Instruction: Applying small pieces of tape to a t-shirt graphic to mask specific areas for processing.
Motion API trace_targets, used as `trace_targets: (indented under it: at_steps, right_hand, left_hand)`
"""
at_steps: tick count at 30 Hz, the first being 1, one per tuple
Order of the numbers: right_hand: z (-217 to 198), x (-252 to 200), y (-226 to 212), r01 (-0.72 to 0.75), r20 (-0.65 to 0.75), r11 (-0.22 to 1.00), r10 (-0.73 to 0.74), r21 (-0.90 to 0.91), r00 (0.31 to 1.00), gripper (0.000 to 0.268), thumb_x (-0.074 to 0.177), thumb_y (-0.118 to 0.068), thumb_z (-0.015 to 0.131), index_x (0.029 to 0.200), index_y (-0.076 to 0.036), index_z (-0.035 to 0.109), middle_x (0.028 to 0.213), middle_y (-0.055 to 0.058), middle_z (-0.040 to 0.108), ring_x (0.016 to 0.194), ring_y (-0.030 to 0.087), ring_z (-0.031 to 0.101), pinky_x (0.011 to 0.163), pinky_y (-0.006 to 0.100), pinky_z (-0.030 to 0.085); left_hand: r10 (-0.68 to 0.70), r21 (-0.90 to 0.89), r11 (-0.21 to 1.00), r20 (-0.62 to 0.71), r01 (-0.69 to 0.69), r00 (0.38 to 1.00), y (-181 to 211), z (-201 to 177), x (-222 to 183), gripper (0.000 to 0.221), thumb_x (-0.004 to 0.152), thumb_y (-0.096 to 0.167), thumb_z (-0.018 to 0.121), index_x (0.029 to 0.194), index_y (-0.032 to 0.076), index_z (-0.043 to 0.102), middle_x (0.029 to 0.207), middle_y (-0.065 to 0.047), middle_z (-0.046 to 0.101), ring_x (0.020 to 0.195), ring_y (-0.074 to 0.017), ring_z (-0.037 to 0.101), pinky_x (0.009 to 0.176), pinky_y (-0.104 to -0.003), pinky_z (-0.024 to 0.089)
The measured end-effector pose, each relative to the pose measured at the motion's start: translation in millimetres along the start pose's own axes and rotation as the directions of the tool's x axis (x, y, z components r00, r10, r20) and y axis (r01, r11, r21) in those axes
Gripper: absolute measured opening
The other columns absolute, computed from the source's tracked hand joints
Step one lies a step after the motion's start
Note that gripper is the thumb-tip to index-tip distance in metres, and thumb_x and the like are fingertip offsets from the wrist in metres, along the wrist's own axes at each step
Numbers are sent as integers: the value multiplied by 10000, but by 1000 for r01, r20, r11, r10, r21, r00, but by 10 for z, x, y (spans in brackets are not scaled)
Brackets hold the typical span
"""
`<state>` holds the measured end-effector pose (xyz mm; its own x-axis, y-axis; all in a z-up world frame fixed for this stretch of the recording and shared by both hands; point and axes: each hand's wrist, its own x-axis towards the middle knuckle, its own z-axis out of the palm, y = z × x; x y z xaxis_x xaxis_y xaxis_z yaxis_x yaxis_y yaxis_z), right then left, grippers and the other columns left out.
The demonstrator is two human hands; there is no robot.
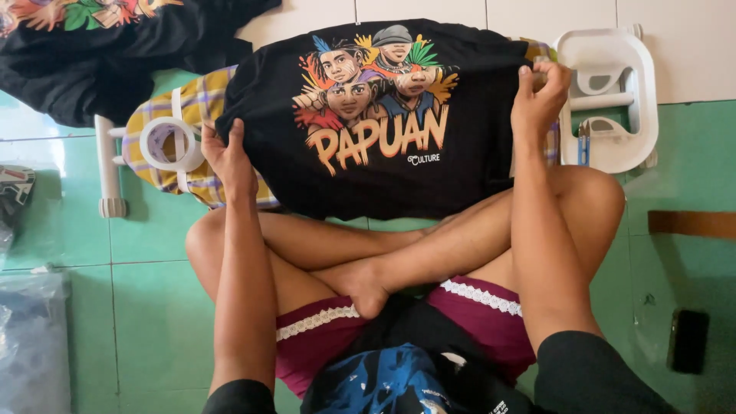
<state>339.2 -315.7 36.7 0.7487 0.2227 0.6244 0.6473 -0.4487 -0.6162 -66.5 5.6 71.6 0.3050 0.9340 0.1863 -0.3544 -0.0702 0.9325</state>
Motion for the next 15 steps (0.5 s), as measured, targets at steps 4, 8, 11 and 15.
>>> trace_targets:
  at_steps: [4,8,11,15]
  right_hand:
    - [199,33,-133,-8,-29,1000,8,4,1000,114,972,-76,739,982,-78,626,1054,95,629,933,313,676,743,448,565]
    - [383,-99,215,-36,119,999,33,22,992,255,936,-80,759,1183,-70,694,1168,117,629,981,279,675,793,374,578]
    - [230,-107,-50,-160,201,987,155,9,967,489,914,-86,819,1356,-54,612,1313,173,501,1113,364,605,845,387,612]
    - [56,-71,-84,-212,14,974,212,77,977,483,873,-62,847,1304,-118,637,1263,172,549,1200,395,594,867,355,655]
  left_hand:
    - [-7,68,998,-44,10,999,-170,34,204,292,982,109,705,854,179,451,795,43,521,740,-49,489,702,-227,456]
    - [-263,304,917,-28,259,964,-542,-178,245,226,980,237,663,1120,143,513,1174,-72,581,1089,-167,588,931,-299,514]
    - [-268,490,829,-75,269,961,-908,-510,204,447,942,309,772,1264,111,533,1233,-126,636,1104,-207,624,889,-332,525]
    - [-220,773,598,-94,210,971,-839,-651,14,682,820,333,925,1315,134,500,995,-98,718,950,-282,737,837,-420,585]
